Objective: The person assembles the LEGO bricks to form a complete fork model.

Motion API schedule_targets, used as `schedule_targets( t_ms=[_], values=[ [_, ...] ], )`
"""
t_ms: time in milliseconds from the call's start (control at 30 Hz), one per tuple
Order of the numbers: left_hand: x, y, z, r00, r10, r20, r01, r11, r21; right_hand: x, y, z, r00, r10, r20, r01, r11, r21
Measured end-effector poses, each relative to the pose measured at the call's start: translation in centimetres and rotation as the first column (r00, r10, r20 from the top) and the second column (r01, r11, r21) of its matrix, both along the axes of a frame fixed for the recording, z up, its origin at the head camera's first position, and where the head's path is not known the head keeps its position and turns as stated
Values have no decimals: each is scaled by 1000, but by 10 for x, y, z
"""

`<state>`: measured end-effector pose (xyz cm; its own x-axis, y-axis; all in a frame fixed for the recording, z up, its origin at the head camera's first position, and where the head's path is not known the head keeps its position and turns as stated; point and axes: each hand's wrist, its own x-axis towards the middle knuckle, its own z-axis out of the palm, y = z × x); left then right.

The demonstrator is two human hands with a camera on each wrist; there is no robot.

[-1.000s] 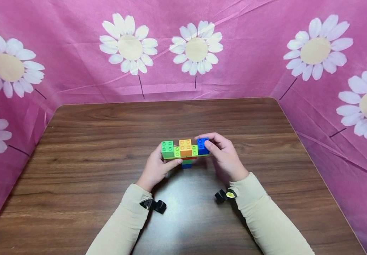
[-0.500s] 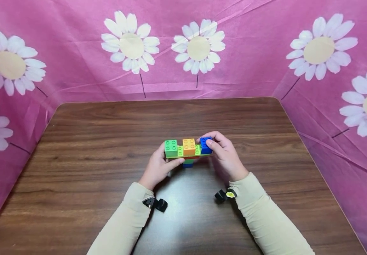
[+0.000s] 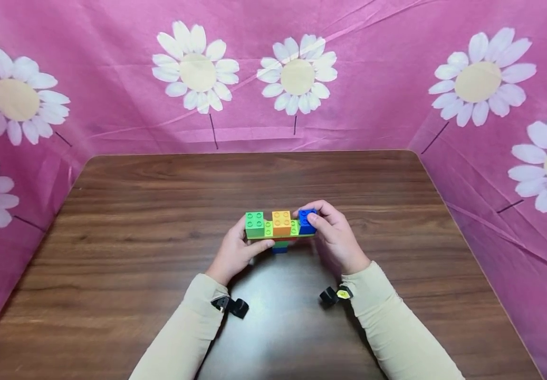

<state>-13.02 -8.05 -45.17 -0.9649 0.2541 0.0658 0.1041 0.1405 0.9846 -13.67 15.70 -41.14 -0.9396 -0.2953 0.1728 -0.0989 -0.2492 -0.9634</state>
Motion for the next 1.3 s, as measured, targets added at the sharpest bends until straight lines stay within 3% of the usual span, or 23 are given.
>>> schedule_targets(
  t_ms=[167,300,400,467,600,733,833,933,1033,1200,1300],
  values=[
    [1,-2,2,999,8,-32,-8,1000,15,-2,2,2,1000,2,-23,-1,998,56],
    [1,-5,6,1000,-27,-6,27,999,43,-3,6,3,998,-3,-59,11,990,140],
    [2,-10,11,998,-58,-23,59,996,67,-1,9,4,992,-6,-128,37,970,241],
    [2,-13,16,996,-53,-67,56,998,35,0,11,6,984,-6,-179,63,948,312],
    [2,-23,22,984,-29,-174,7,992,-123,1,19,16,975,21,-222,92,870,485],
    [2,-28,26,963,-43,-267,-28,965,-259,3,29,24,961,101,-259,98,750,654],
    [3,-30,30,939,-61,-338,-61,938,-341,5,32,26,934,148,-326,139,688,712],
    [3,-30,32,909,-69,-412,-99,923,-372,6,30,27,904,165,-394,188,673,715],
    [2,-31,33,883,-65,-464,-123,924,-363,6,25,26,889,152,-432,227,673,704],
    [2,-32,30,875,-56,-482,-132,928,-347,6,23,23,886,103,-452,279,659,698],
    [1,-33,30,867,-47,-496,-146,927,-344,5,23,21,893,90,-440,272,673,688]
  ],
)
